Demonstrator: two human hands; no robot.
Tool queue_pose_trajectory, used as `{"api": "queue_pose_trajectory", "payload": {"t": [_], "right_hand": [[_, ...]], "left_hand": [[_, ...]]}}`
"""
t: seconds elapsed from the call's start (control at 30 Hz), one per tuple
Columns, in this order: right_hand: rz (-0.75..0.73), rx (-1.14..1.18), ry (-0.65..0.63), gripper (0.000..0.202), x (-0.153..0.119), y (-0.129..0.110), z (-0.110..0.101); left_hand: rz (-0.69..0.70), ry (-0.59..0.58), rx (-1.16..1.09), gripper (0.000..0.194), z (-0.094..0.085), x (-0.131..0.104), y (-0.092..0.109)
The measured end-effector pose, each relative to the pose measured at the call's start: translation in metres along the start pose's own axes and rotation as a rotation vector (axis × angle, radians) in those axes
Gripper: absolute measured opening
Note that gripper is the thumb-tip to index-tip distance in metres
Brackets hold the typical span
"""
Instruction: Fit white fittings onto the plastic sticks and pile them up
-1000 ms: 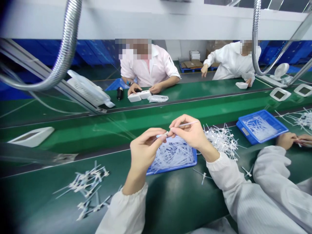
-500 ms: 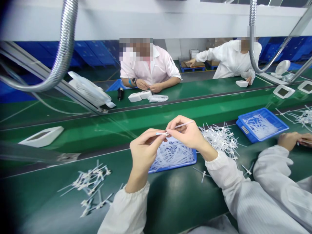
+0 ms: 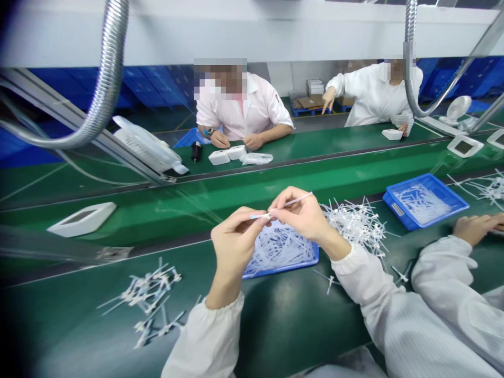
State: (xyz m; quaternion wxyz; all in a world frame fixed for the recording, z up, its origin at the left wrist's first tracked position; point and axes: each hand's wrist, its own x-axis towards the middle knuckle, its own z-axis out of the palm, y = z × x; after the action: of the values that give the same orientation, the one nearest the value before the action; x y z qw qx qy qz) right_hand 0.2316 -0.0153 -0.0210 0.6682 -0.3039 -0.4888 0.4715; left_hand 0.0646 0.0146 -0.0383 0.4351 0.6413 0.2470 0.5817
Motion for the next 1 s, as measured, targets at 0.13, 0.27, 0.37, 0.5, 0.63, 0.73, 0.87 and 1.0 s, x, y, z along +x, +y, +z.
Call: {"api": "queue_pose_trajectory", "payload": {"t": [0.13, 0.27, 0.37, 0.5, 0.63, 0.73, 0.87, 1.0], "right_hand": [[0.018, 0.001, 0.024, 0.043, 0.0, 0.001, 0.001], [0.002, -0.016, 0.049, 0.046, -0.001, 0.003, 0.001], [-0.02, -0.051, 0.038, 0.047, -0.002, 0.002, 0.0], [-0.051, -0.056, 0.02, 0.046, -0.005, 0.002, 0.003], [-0.08, -0.011, -0.006, 0.04, -0.006, 0.005, 0.006], [-0.075, -0.009, -0.038, 0.034, -0.006, 0.004, 0.005], [-0.051, -0.083, -0.068, 0.035, -0.005, -0.003, -0.001], [-0.074, -0.119, -0.052, 0.034, -0.006, -0.003, -0.003]], "left_hand": [[0.019, 0.015, 0.004, 0.004, -0.001, 0.001, -0.002], [0.062, 0.001, 0.065, 0.005, -0.004, 0.002, 0.001], [0.082, -0.028, 0.117, 0.006, -0.007, 0.003, 0.007], [0.107, -0.079, 0.168, 0.01, -0.012, 0.004, 0.015], [0.122, -0.107, 0.169, 0.011, -0.017, 0.005, 0.017], [0.125, -0.132, 0.154, 0.012, -0.02, 0.006, 0.017], [0.117, -0.147, 0.143, 0.012, -0.019, 0.006, 0.018], [0.073, -0.121, 0.1, 0.007, -0.016, 0.005, 0.016]]}}
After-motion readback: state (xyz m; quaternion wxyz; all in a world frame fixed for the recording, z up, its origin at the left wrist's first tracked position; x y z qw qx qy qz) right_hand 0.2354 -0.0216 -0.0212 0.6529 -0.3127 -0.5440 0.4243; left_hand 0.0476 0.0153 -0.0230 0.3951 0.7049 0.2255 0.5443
